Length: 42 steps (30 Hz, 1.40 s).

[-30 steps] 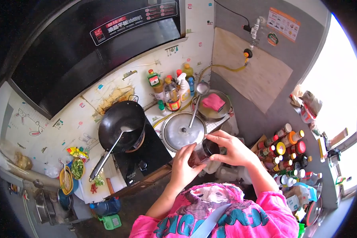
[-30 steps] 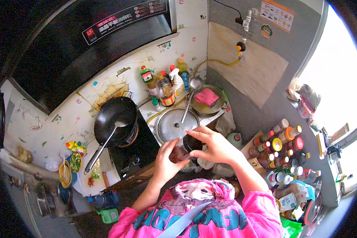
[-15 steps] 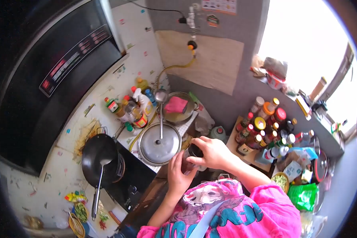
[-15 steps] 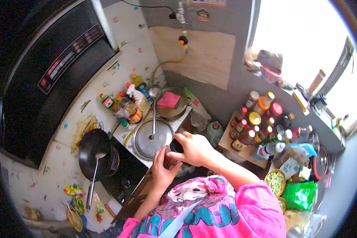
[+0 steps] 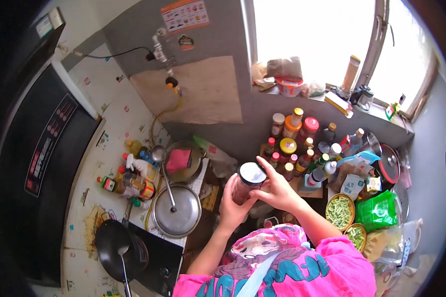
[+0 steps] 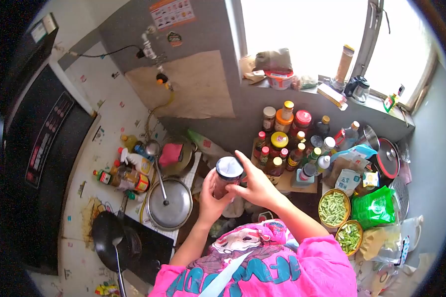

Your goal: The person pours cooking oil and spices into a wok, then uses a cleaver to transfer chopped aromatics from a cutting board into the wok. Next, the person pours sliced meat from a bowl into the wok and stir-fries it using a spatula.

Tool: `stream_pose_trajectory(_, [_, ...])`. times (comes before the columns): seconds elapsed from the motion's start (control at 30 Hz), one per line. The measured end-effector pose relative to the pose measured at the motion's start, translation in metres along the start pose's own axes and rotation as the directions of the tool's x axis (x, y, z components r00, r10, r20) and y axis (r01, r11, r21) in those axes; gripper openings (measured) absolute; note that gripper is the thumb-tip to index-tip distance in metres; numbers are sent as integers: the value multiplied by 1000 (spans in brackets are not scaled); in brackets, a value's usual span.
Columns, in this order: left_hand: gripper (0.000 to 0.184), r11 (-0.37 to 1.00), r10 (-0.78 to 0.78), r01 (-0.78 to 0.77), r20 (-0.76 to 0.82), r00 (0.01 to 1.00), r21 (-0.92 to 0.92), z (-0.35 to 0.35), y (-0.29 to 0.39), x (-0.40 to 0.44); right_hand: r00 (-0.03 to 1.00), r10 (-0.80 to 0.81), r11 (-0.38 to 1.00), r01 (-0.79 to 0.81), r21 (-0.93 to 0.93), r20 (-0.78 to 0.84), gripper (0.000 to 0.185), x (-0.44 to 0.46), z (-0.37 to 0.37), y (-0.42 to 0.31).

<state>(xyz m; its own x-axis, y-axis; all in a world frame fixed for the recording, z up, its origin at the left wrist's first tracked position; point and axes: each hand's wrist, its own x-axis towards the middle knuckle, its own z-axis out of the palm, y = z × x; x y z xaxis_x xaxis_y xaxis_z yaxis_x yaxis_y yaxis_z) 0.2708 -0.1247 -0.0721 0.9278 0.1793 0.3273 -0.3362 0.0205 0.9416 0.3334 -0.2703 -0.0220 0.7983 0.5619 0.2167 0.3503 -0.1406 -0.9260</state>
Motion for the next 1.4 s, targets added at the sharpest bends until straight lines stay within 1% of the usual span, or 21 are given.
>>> stream_pose_trajectory(0.07, [61,993,-54,48,52,997,110,13,-1,18,997,11,999,-8,35,-82,80,1,-16,5])
stream_pose_trajectory(0.1, [62,975,-9,-11,89,996,223,17,-3,32,990,34,999,-36,-10,-138,79,1,-26,-2])
stream_pose_trajectory(0.17, [65,892,-85,8,151,985,451,29,2,53,975,-12,999,2,-48,-220,79,6,-43,27])
stream_pose_trajectory(0.2, [69,824,85,-189,214,973,534,32,-20,65,960,5,1000,-11,-19,-279,79,6,-50,33])
stream_pose_trajectory(0.23, [69,825,86,-197,226,970,530,39,-25,73,957,34,998,-47,-39,-288,78,8,-60,40])
stream_pose_trajectory(0.3, [72,854,-18,-106,233,972,509,54,-34,90,935,38,998,-51,-28,-354,75,13,-78,54])
stream_pose_trajectory(0.33, [72,866,-8,-129,271,962,483,60,-40,98,926,68,997,-76,-5,-371,71,16,-87,59])
stream_pose_trajectory(0.47, [61,926,-144,-19,399,906,377,85,-54,127,880,117,991,-136,-8,-460,62,27,-117,85])
stream_pose_trajectory(0.57, [55,954,-298,278,424,855,109,105,-74,148,852,104,993,-115,10,-513,63,40,-133,114])
stream_pose_trajectory(0.63, [52,942,-315,333,452,835,41,114,-90,165,821,91,992,-127,-26,-564,59,53,-140,133])
stream_pose_trajectory(0.67, [51,911,-323,405,474,819,-80,118,-101,173,825,48,993,-100,-62,-563,55,56,-145,140])
stream_pose_trajectory(0.7, [53,929,-269,359,496,826,-94,122,-104,183,828,2,993,-70,-100,-560,51,62,-150,134])
stream_pose_trajectory(0.73, [55,883,-388,466,467,795,-60,125,-107,189,792,14,986,-111,-121,-611,46,66,-151,134])
stream_pose_trajectory(0.77, [57,823,-502,568,432,749,-29,126,-110,194,788,50,989,-127,-82,-614,47,70,-153,143])
stream_pose_trajectory(0.83, [61,803,-521,596,456,722,-27,128,-121,203,828,89,977,-180,-111,-554,63,75,-157,166])
stream_pose_trajectory(0.87, [62,782,-548,624,467,694,-9,129,-126,206,828,93,978,-180,-104,-554,63,78,-157,177])
stream_pose_trajectory(0.93, [64,754,-583,657,470,663,10,131,-142,209,824,8,903,-249,-350,-567,61,82,-153,194])
stream_pose_trajectory(1.0, [67,723,-627,690,397,670,-22,133,-160,207,813,12,893,-271,-360,-582,61,85,-147,210])
stream_pose_trajectory(1.1, [69,703,-630,707,398,667,-72,136,-177,206,800,20,901,-273,-336,-599,60,89,-141,229])
stream_pose_trajectory(1.33, [63,658,-670,744,362,648,-115,133,-166,200,798,83,877,-343,-336,-597,89,87,-140,222])
stream_pose_trajectory(1.4, [69,582,-711,783,330,621,-221,128,-152,198,815,157,849,-400,-345,-558,95,84,-142,205])
